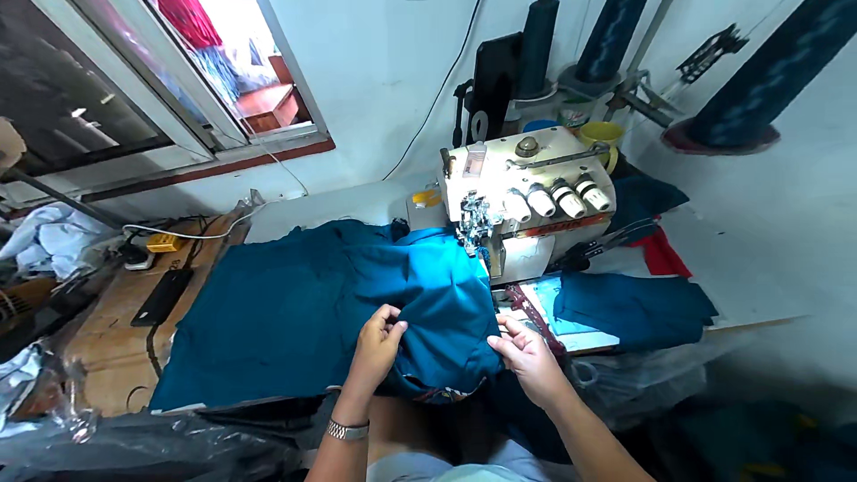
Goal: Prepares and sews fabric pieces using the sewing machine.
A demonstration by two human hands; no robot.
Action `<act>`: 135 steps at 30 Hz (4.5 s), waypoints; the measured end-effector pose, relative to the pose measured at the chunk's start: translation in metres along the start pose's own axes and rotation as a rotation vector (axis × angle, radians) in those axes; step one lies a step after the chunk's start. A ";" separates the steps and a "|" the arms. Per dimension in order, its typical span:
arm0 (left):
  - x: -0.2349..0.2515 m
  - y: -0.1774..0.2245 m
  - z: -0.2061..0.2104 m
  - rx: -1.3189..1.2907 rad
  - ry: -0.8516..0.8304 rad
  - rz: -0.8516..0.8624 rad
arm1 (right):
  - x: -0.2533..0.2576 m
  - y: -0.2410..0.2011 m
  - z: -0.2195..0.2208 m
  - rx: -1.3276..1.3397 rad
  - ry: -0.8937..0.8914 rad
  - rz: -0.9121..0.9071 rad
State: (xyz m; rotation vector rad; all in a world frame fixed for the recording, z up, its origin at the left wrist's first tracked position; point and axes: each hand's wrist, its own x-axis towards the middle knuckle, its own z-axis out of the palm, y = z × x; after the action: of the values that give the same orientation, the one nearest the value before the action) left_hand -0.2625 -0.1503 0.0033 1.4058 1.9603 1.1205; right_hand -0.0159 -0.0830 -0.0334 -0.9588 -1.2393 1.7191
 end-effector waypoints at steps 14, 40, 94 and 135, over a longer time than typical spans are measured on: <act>-0.020 0.038 0.059 -0.013 0.193 0.540 | -0.021 -0.010 0.026 -0.069 -0.093 -0.326; 0.012 0.097 -0.016 -0.019 0.105 0.391 | -0.012 -0.007 0.009 0.031 -0.050 -0.241; 0.019 0.116 0.067 0.621 0.247 0.615 | 0.016 -0.037 0.041 -0.107 0.247 -0.210; 0.033 0.077 0.072 0.667 0.296 0.779 | 0.029 -0.030 0.067 0.132 0.369 -0.314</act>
State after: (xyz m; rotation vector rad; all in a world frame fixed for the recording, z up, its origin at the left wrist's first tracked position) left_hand -0.1780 -0.0846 0.0298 2.6471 2.1497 1.0427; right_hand -0.0834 -0.0746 0.0077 -0.8991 -0.9621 1.2923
